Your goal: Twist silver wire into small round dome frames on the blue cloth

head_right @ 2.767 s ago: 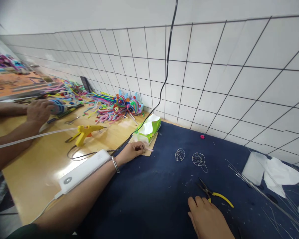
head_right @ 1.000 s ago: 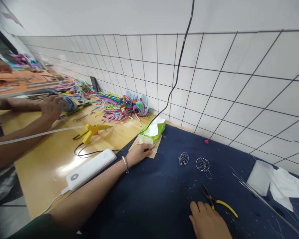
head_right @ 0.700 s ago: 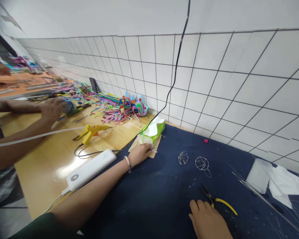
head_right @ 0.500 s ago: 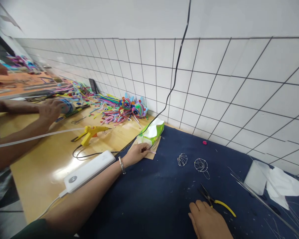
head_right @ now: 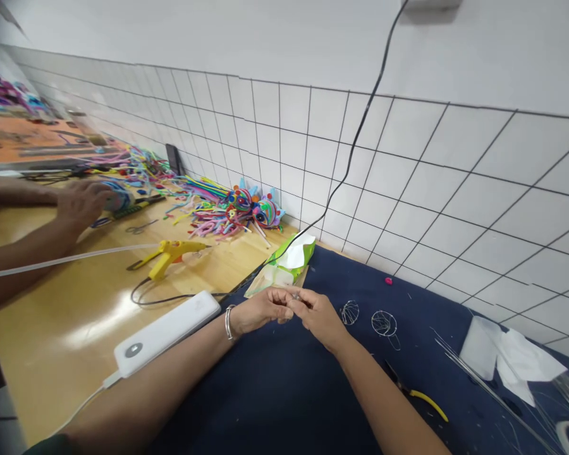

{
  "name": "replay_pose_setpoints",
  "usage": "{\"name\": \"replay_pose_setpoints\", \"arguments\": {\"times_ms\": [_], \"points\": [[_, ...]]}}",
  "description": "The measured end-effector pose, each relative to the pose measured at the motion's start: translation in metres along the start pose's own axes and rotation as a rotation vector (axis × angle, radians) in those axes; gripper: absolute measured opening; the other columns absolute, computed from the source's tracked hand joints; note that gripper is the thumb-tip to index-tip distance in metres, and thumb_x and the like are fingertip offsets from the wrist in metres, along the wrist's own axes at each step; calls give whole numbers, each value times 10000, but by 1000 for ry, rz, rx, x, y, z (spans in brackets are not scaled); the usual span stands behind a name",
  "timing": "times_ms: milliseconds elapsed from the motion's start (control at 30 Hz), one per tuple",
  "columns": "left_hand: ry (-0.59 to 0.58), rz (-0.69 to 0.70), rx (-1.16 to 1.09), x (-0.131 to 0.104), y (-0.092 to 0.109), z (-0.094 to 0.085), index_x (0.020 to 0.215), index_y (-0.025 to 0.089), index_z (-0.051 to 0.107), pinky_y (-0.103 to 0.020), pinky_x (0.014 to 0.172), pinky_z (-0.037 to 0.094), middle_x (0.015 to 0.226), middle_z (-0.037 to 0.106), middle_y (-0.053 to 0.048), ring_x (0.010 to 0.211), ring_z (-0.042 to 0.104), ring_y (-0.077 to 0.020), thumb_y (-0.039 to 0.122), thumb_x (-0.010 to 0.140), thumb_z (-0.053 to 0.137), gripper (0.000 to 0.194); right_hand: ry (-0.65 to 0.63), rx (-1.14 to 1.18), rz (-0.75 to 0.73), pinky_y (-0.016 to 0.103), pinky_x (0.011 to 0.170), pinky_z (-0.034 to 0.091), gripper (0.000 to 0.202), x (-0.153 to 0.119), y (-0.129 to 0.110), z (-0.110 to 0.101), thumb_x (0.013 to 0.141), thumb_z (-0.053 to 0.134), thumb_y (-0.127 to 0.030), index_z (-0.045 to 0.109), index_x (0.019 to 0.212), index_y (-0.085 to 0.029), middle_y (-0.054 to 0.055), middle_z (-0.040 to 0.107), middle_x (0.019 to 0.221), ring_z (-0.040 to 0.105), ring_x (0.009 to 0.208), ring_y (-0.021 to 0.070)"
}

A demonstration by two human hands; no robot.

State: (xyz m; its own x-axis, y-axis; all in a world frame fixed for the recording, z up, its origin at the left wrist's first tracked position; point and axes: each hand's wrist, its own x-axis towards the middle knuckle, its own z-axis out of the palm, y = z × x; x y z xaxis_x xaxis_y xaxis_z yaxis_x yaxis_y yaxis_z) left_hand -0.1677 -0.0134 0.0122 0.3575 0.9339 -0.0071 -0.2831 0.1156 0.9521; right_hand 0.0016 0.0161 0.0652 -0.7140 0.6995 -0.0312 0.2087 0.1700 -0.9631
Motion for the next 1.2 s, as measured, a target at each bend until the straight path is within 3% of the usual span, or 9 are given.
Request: {"name": "replay_pose_setpoints", "arguments": {"times_ms": [167,333,500,567,767,1000,1200], "points": [[-32,-52,-14,1,3,-11,737,83,633,-195,483,327,627,565,-15,487,444,-50,236,609,712,214,83,149,12,185,435,299,328,9,12,10,762,541,-438,610,899,-149,-3,541,669,370,472,51],[75,-60,241,-2,18,-28,805,104,661,-192,501,361,711,633,-47,541,515,-78,294,612,699,274,170,-96,-58,193,474,366,309,25,22,8,768,525,-436,627,787,-146,1,540,637,440,489,71],[449,148,353,-7,32,-51,869,101,634,-187,510,370,730,628,-46,551,505,-77,356,698,617,307,180,-361,-186,216,599,418,244,47,29,14,785,522,-376,650,795,-169,28,595,784,532,624,109],[523,197,339,-7,33,-55,857,97,626,-182,501,366,698,613,-36,529,482,-66,365,712,603,305,183,-445,-228,224,670,413,203,57,35,19,793,524,-339,656,796,-184,22,608,788,552,703,124],[530,233,341,-3,31,-51,838,102,621,-189,522,388,683,601,-21,538,481,-69,372,712,600,298,170,-515,-235,231,696,399,147,75,58,30,765,581,-293,657,741,-170,27,623,750,560,705,133],[598,256,371,-3,30,-53,862,101,614,-193,529,390,688,588,-24,537,472,-70,373,718,596,308,200,-519,-228,241,762,386,196,76,61,32,816,515,-329,639,811,-178,52,630,869,562,814,152],[508,191,422,-1,25,-57,826,100,630,-186,528,363,634,562,6,533,448,-66,317,681,630,262,215,-529,-187,243,757,386,180,74,68,37,802,532,-307,635,743,-172,51,637,855,563,805,157]]}}
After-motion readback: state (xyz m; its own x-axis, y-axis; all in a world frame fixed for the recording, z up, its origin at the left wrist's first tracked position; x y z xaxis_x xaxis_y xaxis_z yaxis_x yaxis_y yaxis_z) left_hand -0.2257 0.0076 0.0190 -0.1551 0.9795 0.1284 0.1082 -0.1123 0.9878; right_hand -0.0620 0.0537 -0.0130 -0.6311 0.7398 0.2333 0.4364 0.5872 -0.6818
